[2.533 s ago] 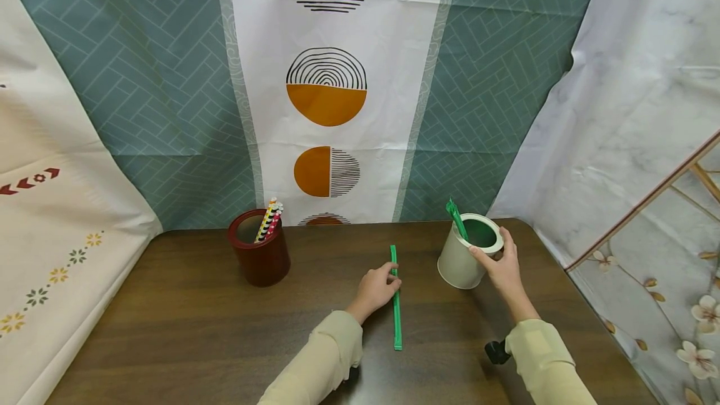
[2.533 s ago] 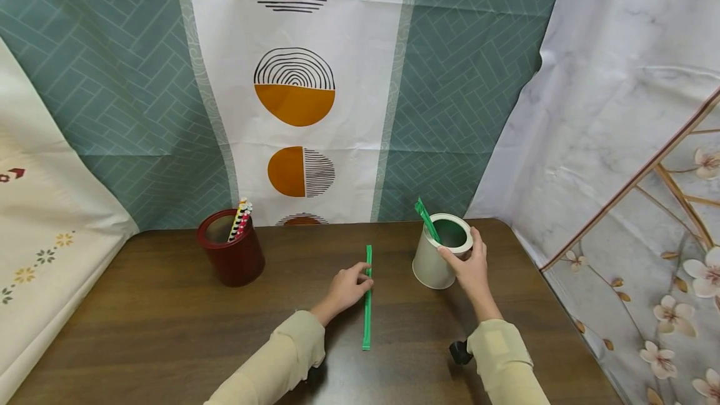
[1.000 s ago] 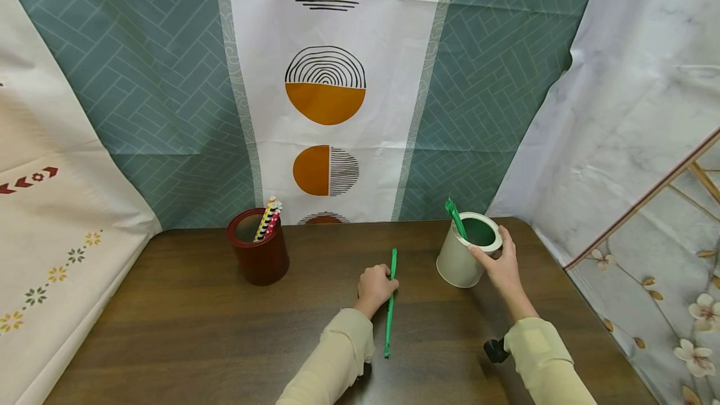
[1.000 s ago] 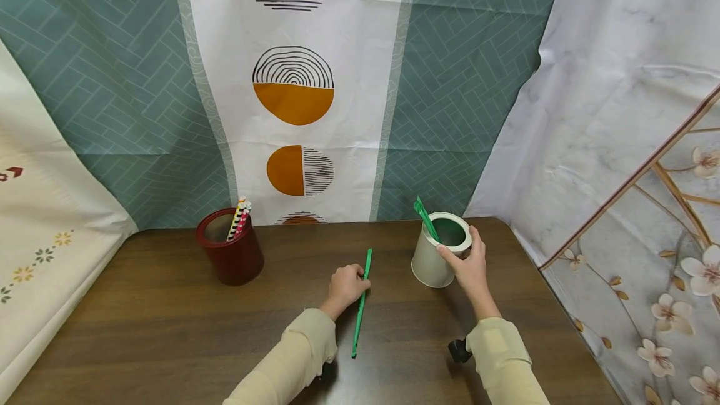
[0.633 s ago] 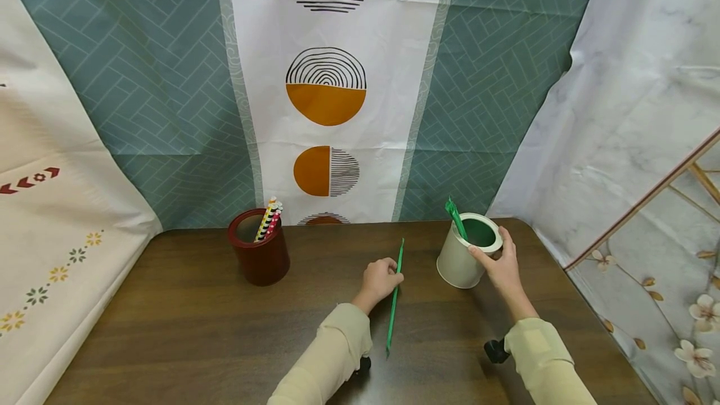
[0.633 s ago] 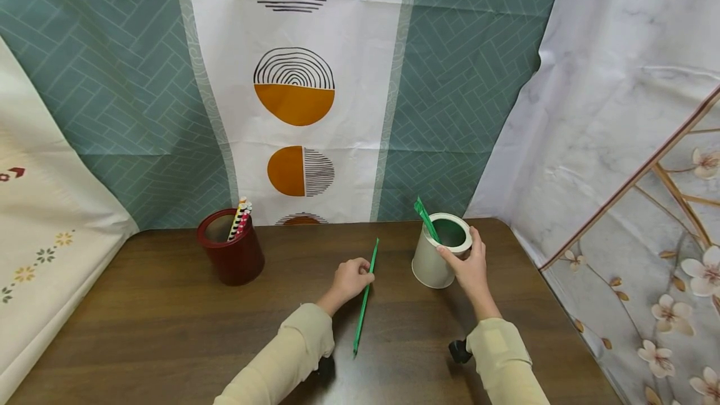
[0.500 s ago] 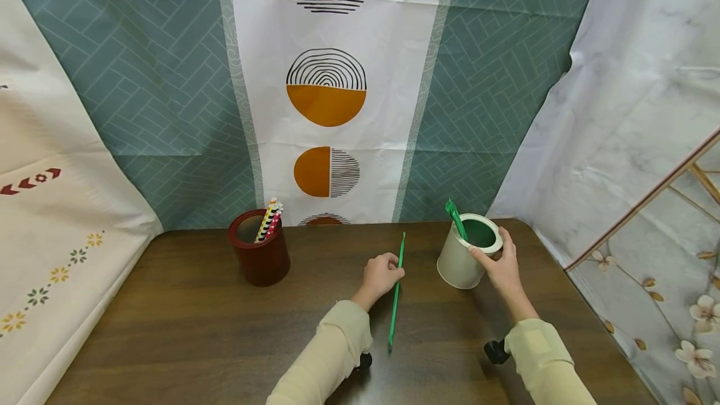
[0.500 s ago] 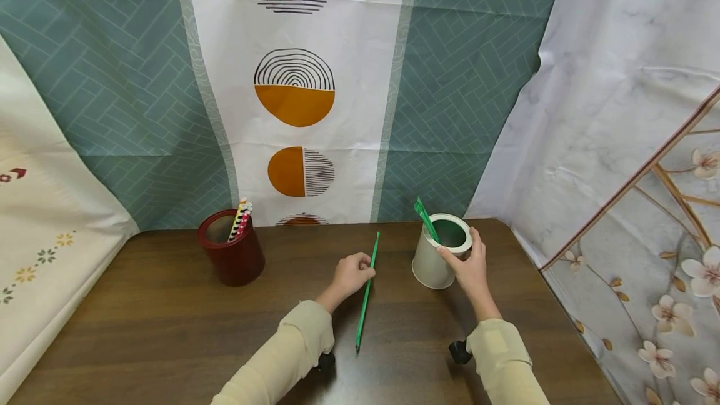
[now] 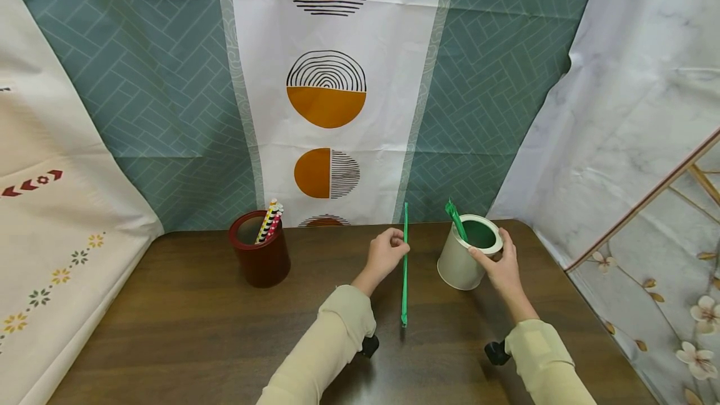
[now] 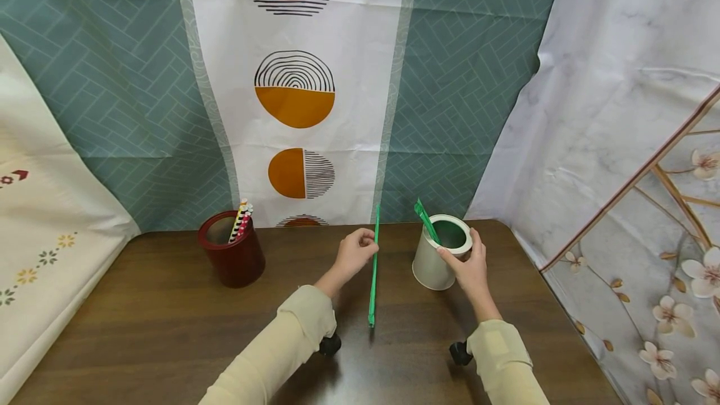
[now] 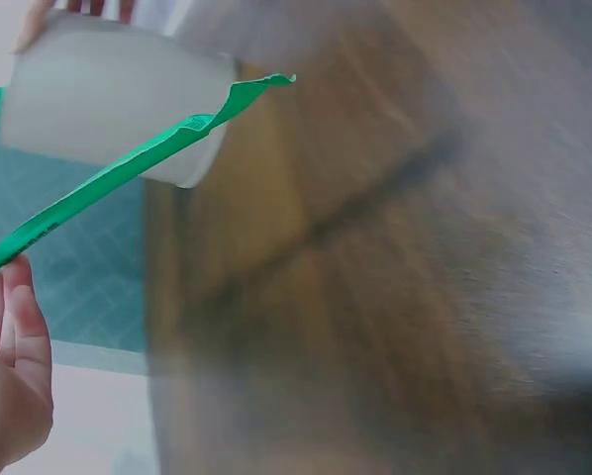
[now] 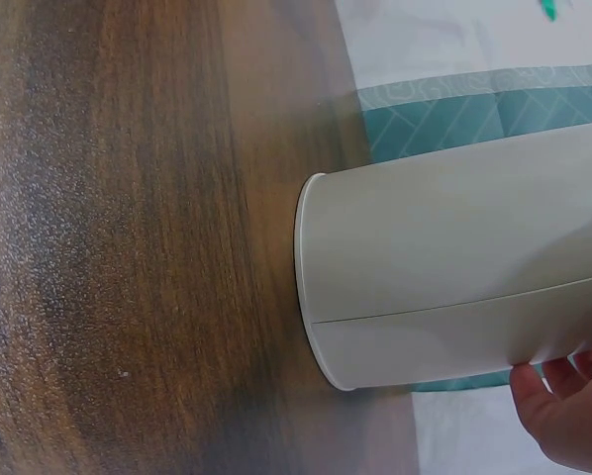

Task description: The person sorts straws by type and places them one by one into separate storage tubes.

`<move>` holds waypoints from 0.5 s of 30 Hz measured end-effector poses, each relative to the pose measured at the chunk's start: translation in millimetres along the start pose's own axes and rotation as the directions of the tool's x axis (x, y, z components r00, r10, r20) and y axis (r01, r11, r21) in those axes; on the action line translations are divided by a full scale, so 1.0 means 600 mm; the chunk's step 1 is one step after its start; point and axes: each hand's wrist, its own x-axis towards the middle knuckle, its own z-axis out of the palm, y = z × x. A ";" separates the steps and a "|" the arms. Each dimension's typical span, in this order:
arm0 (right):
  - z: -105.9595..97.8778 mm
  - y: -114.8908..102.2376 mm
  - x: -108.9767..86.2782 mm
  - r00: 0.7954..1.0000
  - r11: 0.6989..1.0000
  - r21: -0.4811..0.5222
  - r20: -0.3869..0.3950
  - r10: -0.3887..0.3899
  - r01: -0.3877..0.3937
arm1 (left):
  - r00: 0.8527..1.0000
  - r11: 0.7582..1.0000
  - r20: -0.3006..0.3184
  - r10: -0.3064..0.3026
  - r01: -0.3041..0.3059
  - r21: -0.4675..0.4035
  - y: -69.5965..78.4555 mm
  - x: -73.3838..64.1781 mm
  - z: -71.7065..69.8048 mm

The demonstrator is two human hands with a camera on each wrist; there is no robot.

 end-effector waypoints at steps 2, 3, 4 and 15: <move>0.000 0.000 0.000 1.000 1.000 -0.001 -0.002 -0.003 0.003 | 1.000 1.000 -0.012 -0.015 0.015 -0.028 0.015 0.007 -0.006; 0.000 0.000 0.000 1.000 1.000 -0.001 -0.001 -0.003 0.003 | 1.000 0.999 -0.016 -0.022 0.021 -0.043 0.022 0.010 -0.008; 0.000 0.000 0.000 1.000 1.000 -0.003 -0.001 -0.003 0.003 | 0.999 0.998 -0.022 -0.028 0.026 -0.058 0.029 0.013 -0.012; 0.000 0.001 0.000 1.000 1.000 0.007 -0.007 -0.003 0.003 | 0.993 0.954 -0.110 -0.033 -0.002 -0.299 0.104 0.042 -0.038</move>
